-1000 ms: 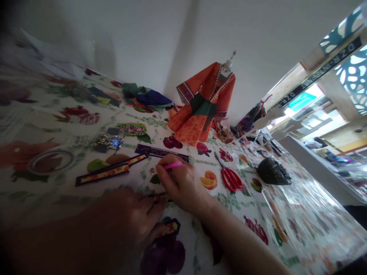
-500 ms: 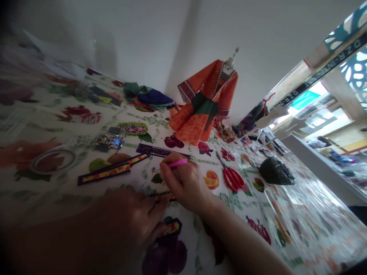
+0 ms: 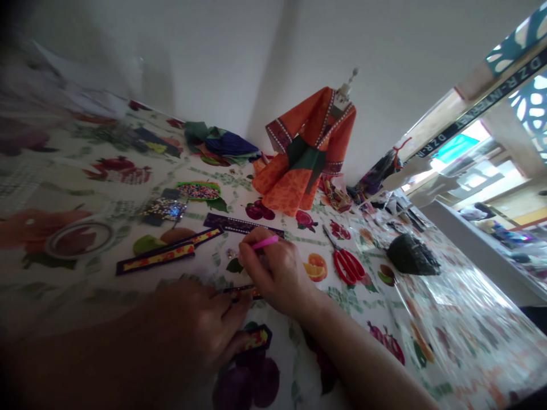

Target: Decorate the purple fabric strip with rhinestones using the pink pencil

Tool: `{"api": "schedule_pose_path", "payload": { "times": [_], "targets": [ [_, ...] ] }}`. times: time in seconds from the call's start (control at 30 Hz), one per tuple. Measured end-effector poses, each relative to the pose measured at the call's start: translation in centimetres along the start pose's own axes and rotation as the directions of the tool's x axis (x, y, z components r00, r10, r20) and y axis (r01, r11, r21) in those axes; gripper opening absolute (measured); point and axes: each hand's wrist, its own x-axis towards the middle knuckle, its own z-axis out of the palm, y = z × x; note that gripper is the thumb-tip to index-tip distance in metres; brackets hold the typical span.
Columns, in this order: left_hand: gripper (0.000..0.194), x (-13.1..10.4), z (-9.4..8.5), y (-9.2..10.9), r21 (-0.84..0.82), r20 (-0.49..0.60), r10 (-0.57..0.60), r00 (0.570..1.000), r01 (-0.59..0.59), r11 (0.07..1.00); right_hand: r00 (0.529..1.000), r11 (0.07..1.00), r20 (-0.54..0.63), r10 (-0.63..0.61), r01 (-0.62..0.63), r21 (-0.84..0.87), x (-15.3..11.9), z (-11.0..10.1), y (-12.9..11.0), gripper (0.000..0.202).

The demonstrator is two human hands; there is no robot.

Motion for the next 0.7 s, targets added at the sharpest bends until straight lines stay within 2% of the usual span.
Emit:
{"api": "schedule_pose_path", "payload": {
  "times": [0.27, 0.37, 0.47, 0.57, 0.7],
  "targets": [
    [0.04, -0.2, 0.5, 0.1, -0.032, -0.004, -0.022, 1.0, 0.021, 0.999, 1.0, 1.0, 0.004, 0.002, -0.002, 0.01, 0.0, 0.2, 0.3, 0.017],
    [0.032, 0.0, 0.1, 0.2, -0.048, 0.001, -0.001, 1.0, 0.001, 0.999, 1.0, 1.0, 0.004, -0.014, 0.014, 0.008, 0.0, 0.4, 0.4, 0.019],
    [0.021, 0.6, -0.6, 0.2, -0.103, 0.096, -0.029, 0.995, 0.039, 0.994, 0.999, 0.999, 0.003, -0.034, 0.034, 0.008, -0.1, 0.7, 0.6, 0.019],
    [0.026, 1.1, -0.7, -0.1, -0.139, 0.219, -0.002, 0.976, 0.033, 0.99, 1.0, 0.999, -0.001, -0.031, 0.031, 0.01, 0.0, 0.9, 0.7, 0.02],
    [0.03, 1.4, 0.1, -0.6, -0.118, 0.212, 0.05, 0.976, -0.025, 0.993, 0.999, 0.999, -0.004, -0.034, 0.034, -0.018, 0.0, 1.0, 0.9, 0.022]
  ]
}}
